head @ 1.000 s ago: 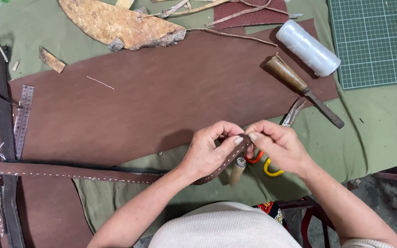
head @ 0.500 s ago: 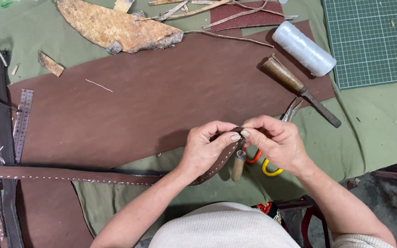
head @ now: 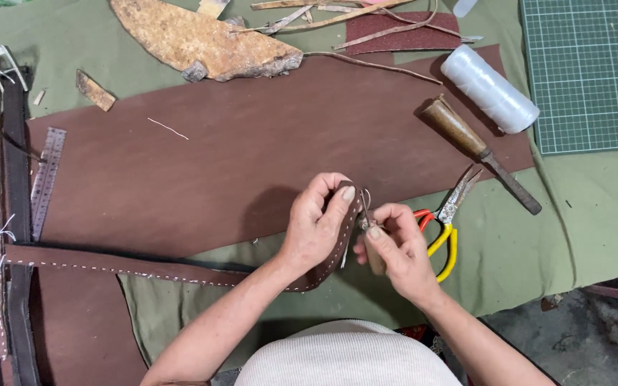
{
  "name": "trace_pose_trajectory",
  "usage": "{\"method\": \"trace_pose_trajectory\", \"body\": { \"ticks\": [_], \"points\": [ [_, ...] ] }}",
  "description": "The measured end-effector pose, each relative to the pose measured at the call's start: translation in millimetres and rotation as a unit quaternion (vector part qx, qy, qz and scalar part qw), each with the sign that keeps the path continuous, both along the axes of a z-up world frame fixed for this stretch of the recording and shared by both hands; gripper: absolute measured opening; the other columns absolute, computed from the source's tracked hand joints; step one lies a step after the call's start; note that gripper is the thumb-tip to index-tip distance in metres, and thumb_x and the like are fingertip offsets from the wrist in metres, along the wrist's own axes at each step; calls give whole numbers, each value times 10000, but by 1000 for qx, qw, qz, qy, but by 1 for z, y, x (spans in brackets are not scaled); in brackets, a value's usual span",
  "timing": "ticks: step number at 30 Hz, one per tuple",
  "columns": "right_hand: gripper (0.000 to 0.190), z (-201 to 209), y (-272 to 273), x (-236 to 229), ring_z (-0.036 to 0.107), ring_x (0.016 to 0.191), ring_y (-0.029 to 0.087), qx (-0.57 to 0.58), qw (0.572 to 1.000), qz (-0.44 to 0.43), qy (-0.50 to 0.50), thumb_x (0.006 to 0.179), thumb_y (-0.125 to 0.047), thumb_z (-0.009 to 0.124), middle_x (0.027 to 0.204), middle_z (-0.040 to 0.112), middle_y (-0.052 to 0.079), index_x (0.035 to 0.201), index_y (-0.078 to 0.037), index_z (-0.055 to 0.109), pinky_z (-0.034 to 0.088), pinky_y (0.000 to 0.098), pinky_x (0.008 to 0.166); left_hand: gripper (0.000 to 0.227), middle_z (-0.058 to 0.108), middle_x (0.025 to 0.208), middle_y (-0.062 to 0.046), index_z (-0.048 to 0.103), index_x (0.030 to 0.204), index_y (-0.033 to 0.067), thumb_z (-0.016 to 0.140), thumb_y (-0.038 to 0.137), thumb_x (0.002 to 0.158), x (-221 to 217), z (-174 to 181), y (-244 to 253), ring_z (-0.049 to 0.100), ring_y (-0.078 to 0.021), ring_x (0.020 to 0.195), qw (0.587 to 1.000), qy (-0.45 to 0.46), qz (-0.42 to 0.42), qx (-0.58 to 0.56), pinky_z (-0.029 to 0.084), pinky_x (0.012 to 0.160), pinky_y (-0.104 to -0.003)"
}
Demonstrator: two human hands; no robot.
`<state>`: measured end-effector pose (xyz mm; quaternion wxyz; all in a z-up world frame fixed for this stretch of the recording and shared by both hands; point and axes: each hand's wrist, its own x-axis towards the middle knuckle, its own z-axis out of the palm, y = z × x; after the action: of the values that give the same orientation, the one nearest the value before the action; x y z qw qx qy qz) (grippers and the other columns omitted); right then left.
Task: Attaching a metal ring to a leather strap using an awl, wire, and pliers.
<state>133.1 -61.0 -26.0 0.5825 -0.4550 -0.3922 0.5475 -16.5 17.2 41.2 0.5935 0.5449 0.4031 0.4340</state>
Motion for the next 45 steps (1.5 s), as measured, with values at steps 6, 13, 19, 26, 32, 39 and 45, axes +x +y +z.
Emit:
{"method": "trace_pose_trajectory", "body": {
  "ticks": [6, 13, 19, 26, 32, 39, 45],
  "points": [
    [243, 13, -1, 16, 707, 565, 232, -10, 999, 35, -8, 1010, -121, 574, 833, 722, 256, 1175, 55, 604, 614, 342, 403, 191, 694, 837, -111, 712, 1175, 17, 633, 85, 1014, -5, -35, 8, 584, -141, 806, 998, 8, 49, 34, 570, 762, -369],
    [285, 18, -8, 18, 648, 586, 197, 54, 927, -57, -367, 922, -108, 718, 731, 699, 111, 1192, -20, 695, 557, 305, 515, 148, 705, 944, -96, 693, 1113, 46, 636, 23, 979, 0, -49, 12, 701, -273, 839, 954, 131, 93, 255, 592, 768, -385],
    [273, 15, -8, 13, 554, 505, 192, -57, 990, -37, -122, 977, -179, 590, 715, 591, 123, 1160, 12, 656, 492, 314, 414, 214, 646, 1002, -90, 631, 1133, 29, 625, -55, 936, 11, -71, 19, 689, -289, 880, 896, 176, 125, 388, 599, 795, -392],
    [158, 28, -1, 1, 486, 260, 147, -56, 995, 15, -77, 1043, -111, 464, 402, 494, 65, 1092, -10, 575, 351, 234, 283, 196, 612, 995, -95, 619, 1124, 28, 617, -31, 937, 15, -74, 23, 674, -302, 872, 870, 200, 130, 432, 600, 785, -402],
    [339, -34, 6, 18, 710, 733, 335, 97, 826, -181, -525, 854, -169, 863, 837, 667, 157, 1105, -33, 679, 572, 379, 540, 213, 596, 988, -99, 613, 1121, 26, 618, -23, 915, 13, -87, 33, 663, -301, 852, 864, 200, 122, 446, 597, 755, -399],
    [442, -10, 2, 9, 342, 337, 79, -204, 843, 152, 474, 1086, -425, 381, 591, 350, -21, 1102, -34, 587, 320, 247, 260, 249, 581, 984, -112, 594, 1136, 27, 611, -37, 895, 10, -113, 39, 644, -310, 845, 845, 225, 94, 476, 591, 739, -403],
    [421, 21, -3, -6, 278, 345, 88, -278, 834, 107, 464, 1086, -431, 413, 595, 393, -26, 1006, -59, 592, 235, 262, 292, 302, 594, 1111, -170, 537, 1198, -10, 589, -78, 908, 17, -106, 32, 611, -313, 933, 855, 240, 63, 456, 564, 818, -387]
  ]
}}
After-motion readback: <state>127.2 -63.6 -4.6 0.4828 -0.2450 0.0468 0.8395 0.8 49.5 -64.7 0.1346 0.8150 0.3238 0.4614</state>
